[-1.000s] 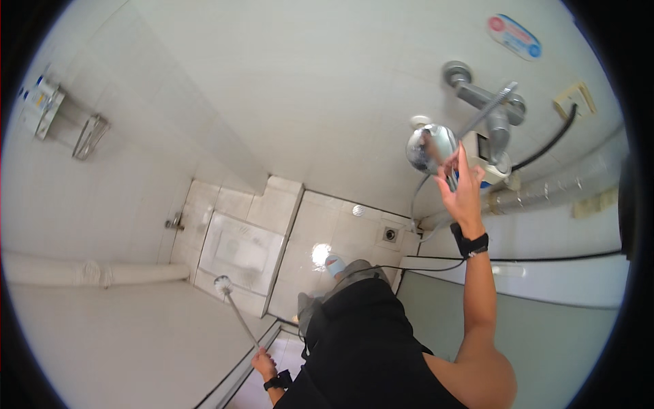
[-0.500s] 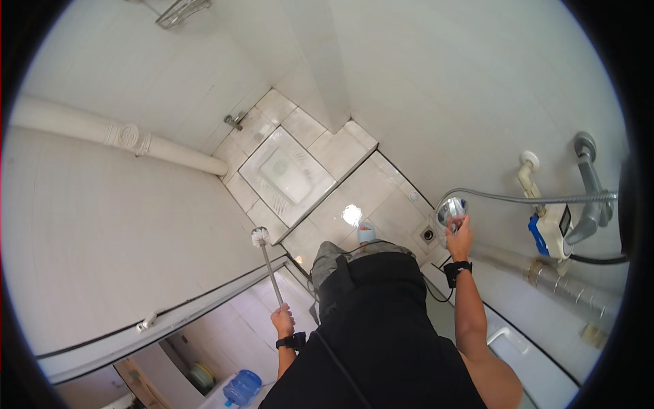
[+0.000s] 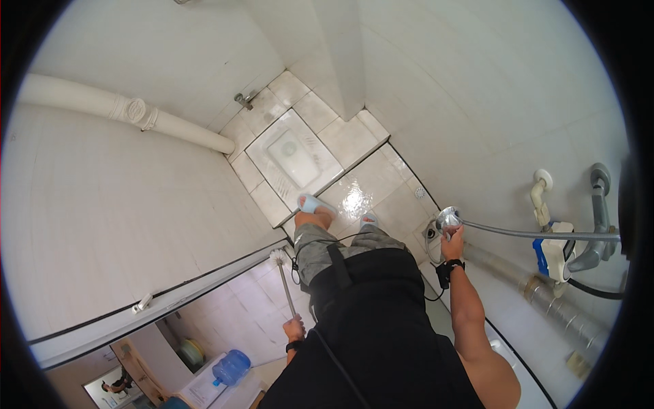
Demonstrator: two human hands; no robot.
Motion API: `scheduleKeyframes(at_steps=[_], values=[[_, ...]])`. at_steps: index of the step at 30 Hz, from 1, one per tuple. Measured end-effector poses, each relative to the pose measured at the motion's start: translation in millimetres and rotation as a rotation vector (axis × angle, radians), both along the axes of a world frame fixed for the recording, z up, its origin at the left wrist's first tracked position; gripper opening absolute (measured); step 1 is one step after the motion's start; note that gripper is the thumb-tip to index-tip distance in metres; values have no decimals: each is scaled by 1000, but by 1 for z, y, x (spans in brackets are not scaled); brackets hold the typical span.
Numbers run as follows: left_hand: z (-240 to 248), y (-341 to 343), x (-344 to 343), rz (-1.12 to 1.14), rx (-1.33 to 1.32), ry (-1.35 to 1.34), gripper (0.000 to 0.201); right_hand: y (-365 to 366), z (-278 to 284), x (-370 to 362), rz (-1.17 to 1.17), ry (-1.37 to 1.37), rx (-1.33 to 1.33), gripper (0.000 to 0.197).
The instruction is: Clean a squat toilet using a brush and a shower head for rinsing.
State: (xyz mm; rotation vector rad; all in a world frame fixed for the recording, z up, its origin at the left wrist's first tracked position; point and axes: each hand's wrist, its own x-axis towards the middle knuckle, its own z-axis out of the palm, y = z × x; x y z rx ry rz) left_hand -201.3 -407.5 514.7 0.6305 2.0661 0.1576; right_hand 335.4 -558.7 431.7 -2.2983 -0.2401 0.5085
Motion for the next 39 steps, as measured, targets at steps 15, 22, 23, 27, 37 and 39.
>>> scheduleKeyframes(at_steps=[15,22,23,27,37,39], values=[[-38,80,-10,-119,-94,-102,18,38,-10,6,-188,-24,61,44],[-45,92,1,80,-3,-186,23,59,5,19,-92,-11,30,51],[-45,90,3,65,-11,-174,23,59,5,20,-95,-27,36,53],[-49,88,8,42,-60,-196,23,59,7,24,-58,-32,72,53],[-80,34,-25,-350,-113,-192,24,57,17,19,-78,24,39,48],[-86,23,-32,-430,-42,-193,21,49,12,21,-78,23,30,48]])
